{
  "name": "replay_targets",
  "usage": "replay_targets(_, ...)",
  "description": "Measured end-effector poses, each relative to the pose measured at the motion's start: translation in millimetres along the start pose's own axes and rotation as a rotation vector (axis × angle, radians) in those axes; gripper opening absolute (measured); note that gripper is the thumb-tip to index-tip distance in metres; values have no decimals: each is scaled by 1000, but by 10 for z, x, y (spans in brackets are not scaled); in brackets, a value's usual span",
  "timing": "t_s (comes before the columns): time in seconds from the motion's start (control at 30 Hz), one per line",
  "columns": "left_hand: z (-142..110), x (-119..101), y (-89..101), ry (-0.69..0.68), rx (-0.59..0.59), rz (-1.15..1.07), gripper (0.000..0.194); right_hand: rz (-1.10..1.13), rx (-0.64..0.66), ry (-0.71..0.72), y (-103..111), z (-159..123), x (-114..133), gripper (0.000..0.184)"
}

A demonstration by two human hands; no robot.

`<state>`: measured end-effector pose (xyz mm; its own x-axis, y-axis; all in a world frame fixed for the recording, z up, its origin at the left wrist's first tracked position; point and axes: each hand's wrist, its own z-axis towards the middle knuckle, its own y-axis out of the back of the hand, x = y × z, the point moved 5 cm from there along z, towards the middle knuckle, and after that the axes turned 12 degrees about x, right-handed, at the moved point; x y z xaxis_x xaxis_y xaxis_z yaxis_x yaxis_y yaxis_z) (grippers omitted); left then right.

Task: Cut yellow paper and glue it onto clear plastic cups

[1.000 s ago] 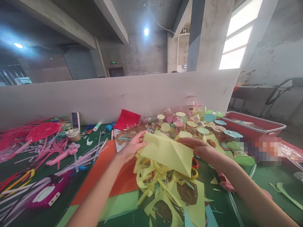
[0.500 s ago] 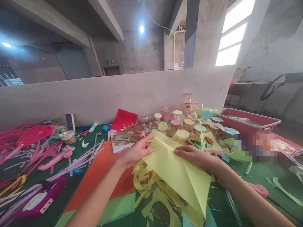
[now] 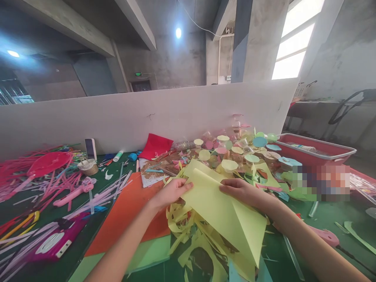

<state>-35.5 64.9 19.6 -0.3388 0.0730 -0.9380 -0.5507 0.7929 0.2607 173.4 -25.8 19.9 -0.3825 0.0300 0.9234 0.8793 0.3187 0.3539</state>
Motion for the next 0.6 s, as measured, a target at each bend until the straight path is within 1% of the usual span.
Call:
replay_targets(0.17,-16,-30,-21,-22,0,56,50,16,32,-2,-43,-12,46,37)
replay_targets(0.4,13,-56,-125,-65,52,121,47,53,112,-50,-191,14,50,37)
replay_targets(0.6,31,-37,-110,-65,22,139,47,2,35,-67,-179,34,27,32)
